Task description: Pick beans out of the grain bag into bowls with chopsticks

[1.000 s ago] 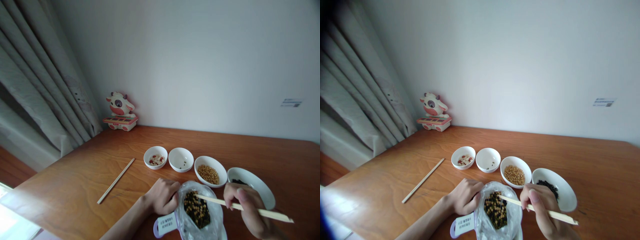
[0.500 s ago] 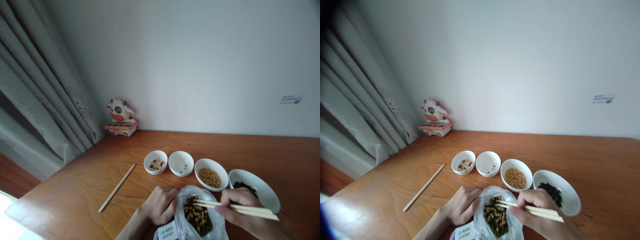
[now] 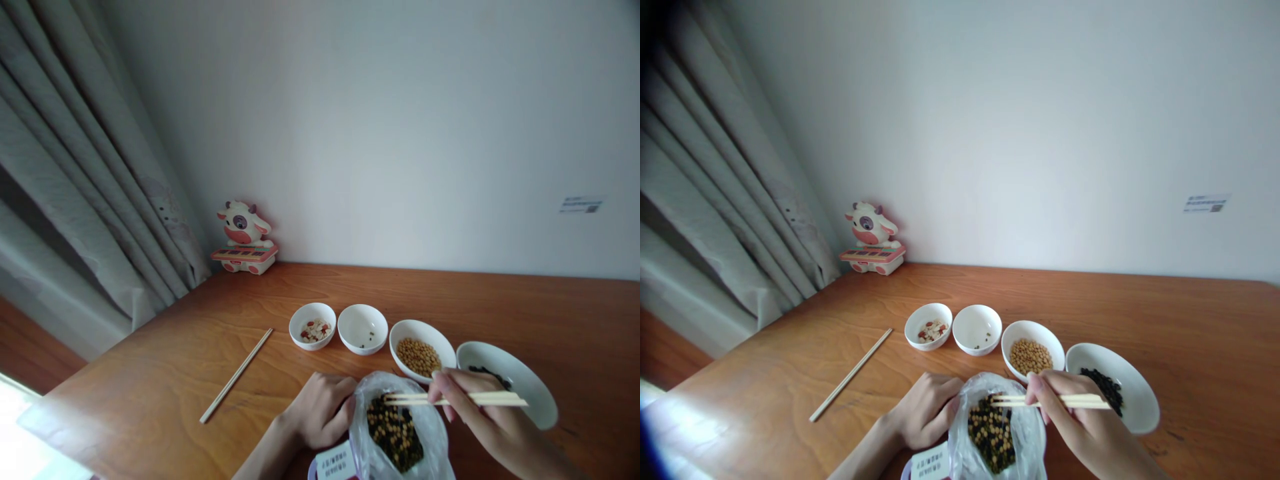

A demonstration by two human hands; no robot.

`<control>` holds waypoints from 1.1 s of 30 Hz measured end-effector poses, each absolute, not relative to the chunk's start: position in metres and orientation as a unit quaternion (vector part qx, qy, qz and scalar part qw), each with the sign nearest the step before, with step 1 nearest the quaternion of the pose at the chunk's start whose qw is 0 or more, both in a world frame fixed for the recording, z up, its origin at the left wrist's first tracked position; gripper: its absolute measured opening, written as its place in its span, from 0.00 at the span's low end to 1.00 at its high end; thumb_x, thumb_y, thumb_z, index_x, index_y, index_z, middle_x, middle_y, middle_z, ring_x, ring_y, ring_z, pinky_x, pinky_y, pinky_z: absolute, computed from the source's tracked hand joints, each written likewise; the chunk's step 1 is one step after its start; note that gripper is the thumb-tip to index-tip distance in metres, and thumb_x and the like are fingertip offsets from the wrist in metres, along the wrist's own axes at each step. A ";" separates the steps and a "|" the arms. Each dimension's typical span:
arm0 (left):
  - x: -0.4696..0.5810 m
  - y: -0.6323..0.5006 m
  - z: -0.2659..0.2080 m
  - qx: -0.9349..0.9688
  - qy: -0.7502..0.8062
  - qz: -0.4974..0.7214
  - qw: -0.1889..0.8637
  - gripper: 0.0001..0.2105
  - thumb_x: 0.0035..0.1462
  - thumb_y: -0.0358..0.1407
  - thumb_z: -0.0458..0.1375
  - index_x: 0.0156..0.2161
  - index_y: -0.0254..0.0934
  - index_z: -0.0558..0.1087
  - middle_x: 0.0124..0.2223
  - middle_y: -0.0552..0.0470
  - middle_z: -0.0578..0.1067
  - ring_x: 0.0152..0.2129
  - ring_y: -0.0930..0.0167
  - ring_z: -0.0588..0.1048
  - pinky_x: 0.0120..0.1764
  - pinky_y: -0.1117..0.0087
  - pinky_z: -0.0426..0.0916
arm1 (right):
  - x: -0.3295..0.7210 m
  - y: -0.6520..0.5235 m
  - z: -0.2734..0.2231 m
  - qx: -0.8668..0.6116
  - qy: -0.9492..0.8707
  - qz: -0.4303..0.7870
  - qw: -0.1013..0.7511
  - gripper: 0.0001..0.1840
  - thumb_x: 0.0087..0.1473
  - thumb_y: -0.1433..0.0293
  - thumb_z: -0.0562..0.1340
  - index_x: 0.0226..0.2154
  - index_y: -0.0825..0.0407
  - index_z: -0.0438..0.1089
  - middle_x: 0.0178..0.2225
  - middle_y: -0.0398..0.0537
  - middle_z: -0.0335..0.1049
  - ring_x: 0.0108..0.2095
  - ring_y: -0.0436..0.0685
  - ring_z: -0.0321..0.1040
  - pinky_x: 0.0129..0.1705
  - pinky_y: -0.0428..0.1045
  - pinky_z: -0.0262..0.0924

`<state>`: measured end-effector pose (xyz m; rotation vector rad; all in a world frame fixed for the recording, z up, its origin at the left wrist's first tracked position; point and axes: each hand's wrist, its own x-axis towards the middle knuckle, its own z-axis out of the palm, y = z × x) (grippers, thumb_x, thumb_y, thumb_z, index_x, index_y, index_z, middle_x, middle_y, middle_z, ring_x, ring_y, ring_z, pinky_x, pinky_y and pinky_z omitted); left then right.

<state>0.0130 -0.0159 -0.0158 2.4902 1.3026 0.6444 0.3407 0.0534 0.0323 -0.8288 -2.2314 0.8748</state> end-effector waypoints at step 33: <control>0.011 -0.014 -0.001 0.845 0.442 0.222 0.204 0.16 0.75 0.44 0.43 0.36 0.38 0.64 0.33 0.49 0.75 0.27 0.69 0.72 0.32 0.69 0.60 | 0.359 0.057 0.043 -0.351 -0.763 0.468 0.273 0.30 0.72 0.50 0.47 0.33 0.48 0.75 0.25 0.46 0.69 0.28 0.55 0.66 0.33 0.51 0.62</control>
